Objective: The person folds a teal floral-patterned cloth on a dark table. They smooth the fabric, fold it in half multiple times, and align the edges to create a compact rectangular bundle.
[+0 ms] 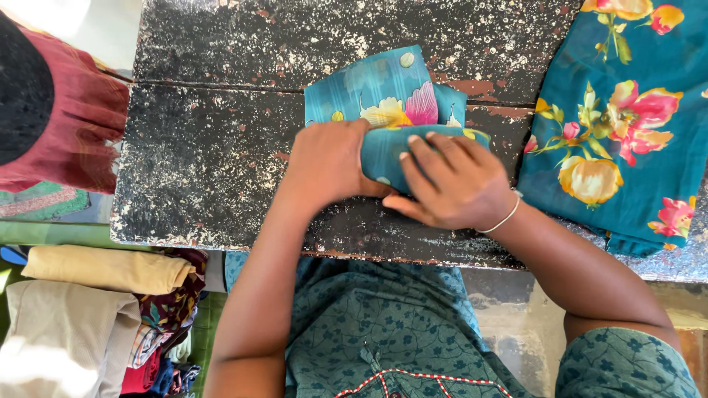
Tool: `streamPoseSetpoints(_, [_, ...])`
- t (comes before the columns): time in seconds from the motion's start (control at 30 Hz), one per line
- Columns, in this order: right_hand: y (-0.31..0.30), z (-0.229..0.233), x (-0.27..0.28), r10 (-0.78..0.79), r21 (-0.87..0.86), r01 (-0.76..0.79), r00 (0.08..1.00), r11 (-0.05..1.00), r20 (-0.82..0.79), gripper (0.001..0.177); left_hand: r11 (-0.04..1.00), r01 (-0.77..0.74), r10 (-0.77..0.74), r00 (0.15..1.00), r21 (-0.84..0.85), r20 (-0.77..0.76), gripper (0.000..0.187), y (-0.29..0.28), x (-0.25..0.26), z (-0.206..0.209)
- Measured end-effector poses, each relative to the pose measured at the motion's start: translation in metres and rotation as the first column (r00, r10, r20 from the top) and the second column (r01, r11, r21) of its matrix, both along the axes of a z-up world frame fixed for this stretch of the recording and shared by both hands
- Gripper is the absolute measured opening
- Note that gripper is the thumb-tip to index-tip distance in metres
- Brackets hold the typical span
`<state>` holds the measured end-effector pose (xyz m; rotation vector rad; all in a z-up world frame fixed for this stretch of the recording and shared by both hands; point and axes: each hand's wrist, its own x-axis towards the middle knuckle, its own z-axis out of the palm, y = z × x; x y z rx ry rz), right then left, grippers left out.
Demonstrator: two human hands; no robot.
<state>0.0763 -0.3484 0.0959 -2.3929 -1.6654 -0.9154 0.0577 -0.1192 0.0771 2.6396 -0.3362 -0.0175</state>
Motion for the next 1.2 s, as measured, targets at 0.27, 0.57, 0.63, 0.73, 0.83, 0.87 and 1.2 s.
streamPoseSetpoints(0.27, [0.014, -0.001, 0.008, -0.225, -0.259, 0.197, 0.971, 0.946, -0.086, 0.096, 0.983, 0.083, -0.129, 0.949, -0.167, -0.289, 0.092, 0.024, 0.044, -0.008])
streamPoseSetpoints(0.57, [0.003, -0.005, 0.022, -0.241, -0.277, 0.142, 0.9, 0.95, -0.364, 0.097, 0.988, -0.153, 0.136, 0.907, 0.011, 0.398, 0.069, -0.015, -0.025, -0.037])
streamPoseSetpoints(0.63, [0.001, -0.005, 0.022, -0.297, -0.33, 0.149, 0.837, 0.932, -0.46, 0.1, 0.985, -0.175, 0.151, 0.885, 0.014, 0.44, 0.07, -0.021, -0.036, -0.043])
streamPoseSetpoints(0.73, [-0.002, 0.002, 0.027, -0.264, -0.282, 0.126, 0.805, 0.951, -0.531, 0.101, 0.994, -0.108, 0.087, 0.844, 0.008, 0.53, 0.074, -0.03, -0.04, -0.044])
streamPoseSetpoints(0.83, [-0.005, 0.007, 0.032, -0.383, -0.383, 0.163, 0.686, 0.909, -0.618, 0.1, 0.999, -0.052, 0.049, 0.838, -0.01, 0.543, 0.074, -0.033, -0.036, -0.039])
streamPoseSetpoints(0.87, [-0.006, 0.007, 0.034, -0.457, -0.451, 0.179, 0.615, 0.875, -0.642, 0.099, 0.999, -0.041, 0.044, 0.845, -0.018, 0.533, 0.074, -0.034, -0.034, -0.038])
streamPoseSetpoints(1.2, [-0.033, -0.033, 0.072, -0.149, -0.031, 0.331, 0.339, 0.943, -0.929, 0.052, 0.995, -0.096, 0.083, 0.906, 0.01, 0.414, 0.037, -0.039, 0.01, -0.025])
